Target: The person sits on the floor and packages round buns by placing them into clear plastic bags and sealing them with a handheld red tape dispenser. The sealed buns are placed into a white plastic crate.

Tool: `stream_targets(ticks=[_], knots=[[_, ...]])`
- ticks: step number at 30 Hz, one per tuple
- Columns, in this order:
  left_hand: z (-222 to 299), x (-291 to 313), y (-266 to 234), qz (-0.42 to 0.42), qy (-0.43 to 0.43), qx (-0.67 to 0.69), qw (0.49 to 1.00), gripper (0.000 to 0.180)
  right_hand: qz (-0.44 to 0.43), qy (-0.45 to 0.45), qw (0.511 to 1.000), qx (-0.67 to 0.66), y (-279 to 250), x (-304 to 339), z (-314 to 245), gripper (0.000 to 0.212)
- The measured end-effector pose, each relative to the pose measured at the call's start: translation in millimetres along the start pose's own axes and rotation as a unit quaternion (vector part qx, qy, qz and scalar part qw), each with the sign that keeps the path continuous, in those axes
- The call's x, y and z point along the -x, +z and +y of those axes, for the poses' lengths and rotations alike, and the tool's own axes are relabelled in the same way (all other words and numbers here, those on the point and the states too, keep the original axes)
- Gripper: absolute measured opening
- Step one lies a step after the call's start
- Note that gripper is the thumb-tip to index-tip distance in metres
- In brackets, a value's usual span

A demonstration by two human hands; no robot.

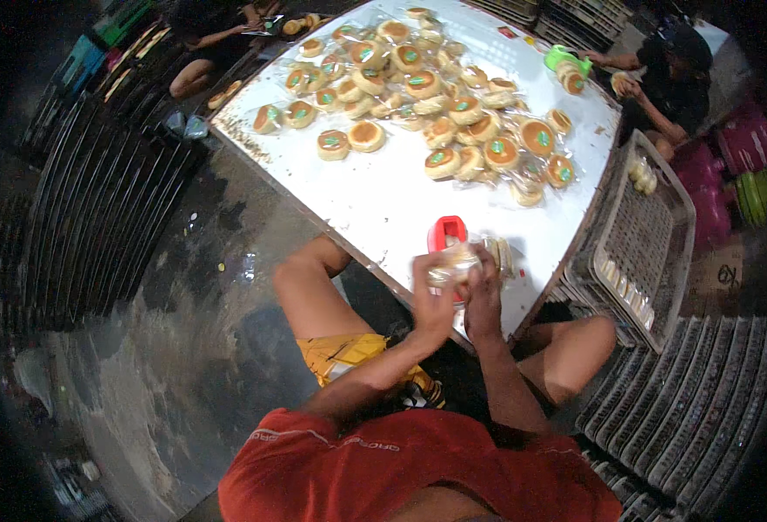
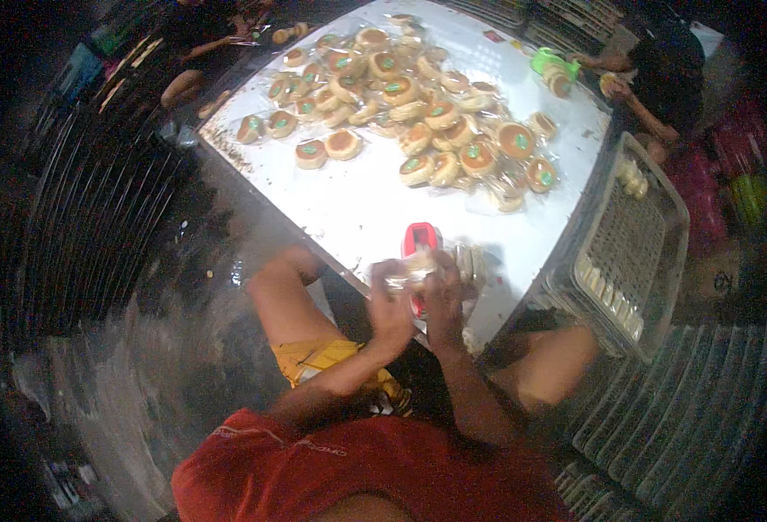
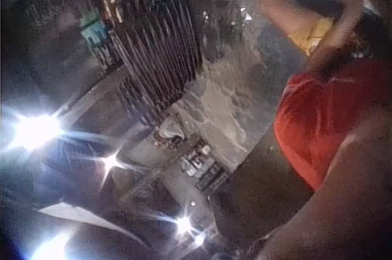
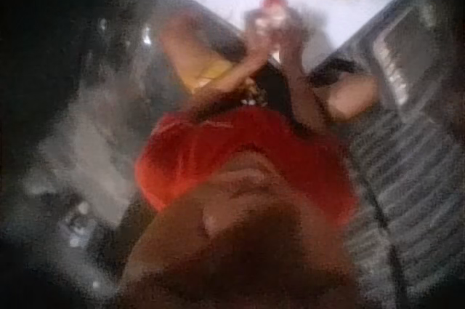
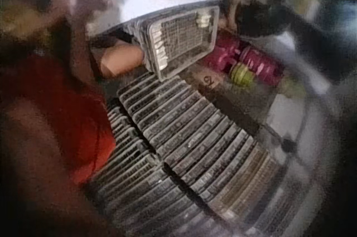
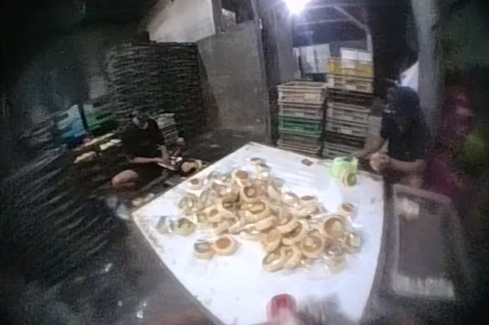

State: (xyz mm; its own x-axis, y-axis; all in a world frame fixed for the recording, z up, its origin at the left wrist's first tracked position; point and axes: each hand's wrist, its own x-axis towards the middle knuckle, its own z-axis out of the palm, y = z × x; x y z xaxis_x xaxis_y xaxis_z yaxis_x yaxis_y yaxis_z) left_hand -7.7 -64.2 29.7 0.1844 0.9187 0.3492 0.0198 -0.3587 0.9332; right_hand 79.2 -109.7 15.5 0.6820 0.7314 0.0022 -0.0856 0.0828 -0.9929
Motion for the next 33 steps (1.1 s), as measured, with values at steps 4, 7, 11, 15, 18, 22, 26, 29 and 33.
stream_targets(ticks=[4, 7, 11, 15, 18, 22, 26, 29, 33], knots=[[-69, -65, 3, -0.164, 0.01, -0.02, 0.986, 0.042, 0.086, -0.038, 0.995, -0.016, -32, -42, -7, 0.058], [-194, -199, -60, 0.082, -0.07, -0.367, 0.924, 0.068, 0.123, -0.098, 0.958, 0.239, -95, -83, 27, 0.063], [-260, -268, -133, -0.115, -0.154, -0.635, 0.748, 0.033, 0.033, 0.093, 0.946, 0.308, -146, -108, 68, 0.056], [-173, -260, -104, -0.069, 0.148, -0.555, 0.815, 0.033, -0.006, 0.105, 0.928, 0.358, -154, -95, 86, 0.058], [-123, -232, -107, -0.116, -0.002, -0.238, 0.964, 0.043, 0.083, -0.013, 0.853, 0.515, -124, -80, 71, 0.054], [-46, -143, -73, -0.149, -0.156, -0.042, 0.976, 0.042, -0.021, -0.05, 0.949, 0.31, -40, -45, -12, 0.055], [-13, -76, -37, -0.269, -0.036, 0.021, 0.962, 0.044, -0.042, -0.029, 0.979, 0.197, -17, -24, -22, 0.044], [11, -67, -29, -0.127, -0.085, 0.112, 0.982, 0.074, -0.04, 0.028, 0.998, 0.033, -15, -16, -30, 0.038], [-15, -54, -31, -0.38, -0.321, 0.202, 0.844, 0.064, -0.046, -0.003, 0.996, 0.076, -37, -17, -8, 0.03]])
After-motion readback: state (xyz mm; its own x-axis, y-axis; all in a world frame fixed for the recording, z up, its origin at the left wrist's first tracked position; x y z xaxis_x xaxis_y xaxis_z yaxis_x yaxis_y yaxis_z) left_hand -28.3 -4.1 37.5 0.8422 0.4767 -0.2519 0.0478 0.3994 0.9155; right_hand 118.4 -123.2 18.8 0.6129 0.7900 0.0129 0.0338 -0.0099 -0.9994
